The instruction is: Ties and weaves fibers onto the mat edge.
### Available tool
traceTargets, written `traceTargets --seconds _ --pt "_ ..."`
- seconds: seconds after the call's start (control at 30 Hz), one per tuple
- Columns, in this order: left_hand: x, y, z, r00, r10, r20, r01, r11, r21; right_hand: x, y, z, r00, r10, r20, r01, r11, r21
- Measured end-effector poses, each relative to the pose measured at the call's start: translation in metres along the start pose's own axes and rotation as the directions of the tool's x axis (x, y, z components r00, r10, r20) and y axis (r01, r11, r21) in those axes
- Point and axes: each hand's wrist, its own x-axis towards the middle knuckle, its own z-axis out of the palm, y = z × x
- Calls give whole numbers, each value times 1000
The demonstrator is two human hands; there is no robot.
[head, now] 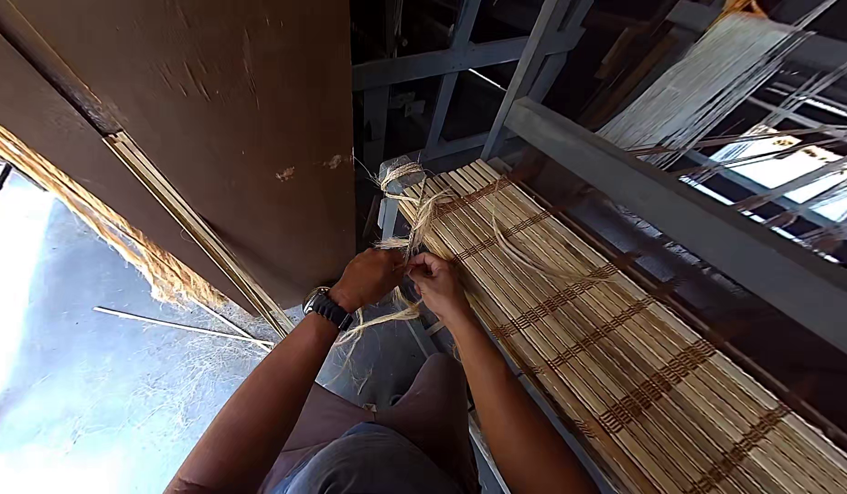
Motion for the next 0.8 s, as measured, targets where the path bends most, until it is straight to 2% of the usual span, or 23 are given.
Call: traceTargets --seconds 0.13,0.2,0.33,0.47,0.57,0.7,0.8 --pt "4 -16 2 999 32 35 -18 937 -350 2 -5 -3 998 37 50 -42 994 102" --pt "3 -20 4 995 30 95 13 906 -424 2 -3 0 997 55 57 -63 987 147" --pt "1 -31 11 992 77 101 -40 943 -331 1 -3 9 991 128 32 -132 975 177" --pt "-5 -29 1 999 24 33 -20 993 -116 0 -5 16 991 131 -12 -126 971 204" --pt "-16 -26 -8 999 -4 -33 3 1000 -22 -2 -5 21 988 150 -38 -133 950 284" --pt "-37 -11 -2 989 -50 -140 38 996 -85 -6 -4 24 976 208 -65 -163 895 414" --pt "-54 4 21 983 -101 -155 70 978 -196 -11 -9 22 963 269 -21 -213 804 555"
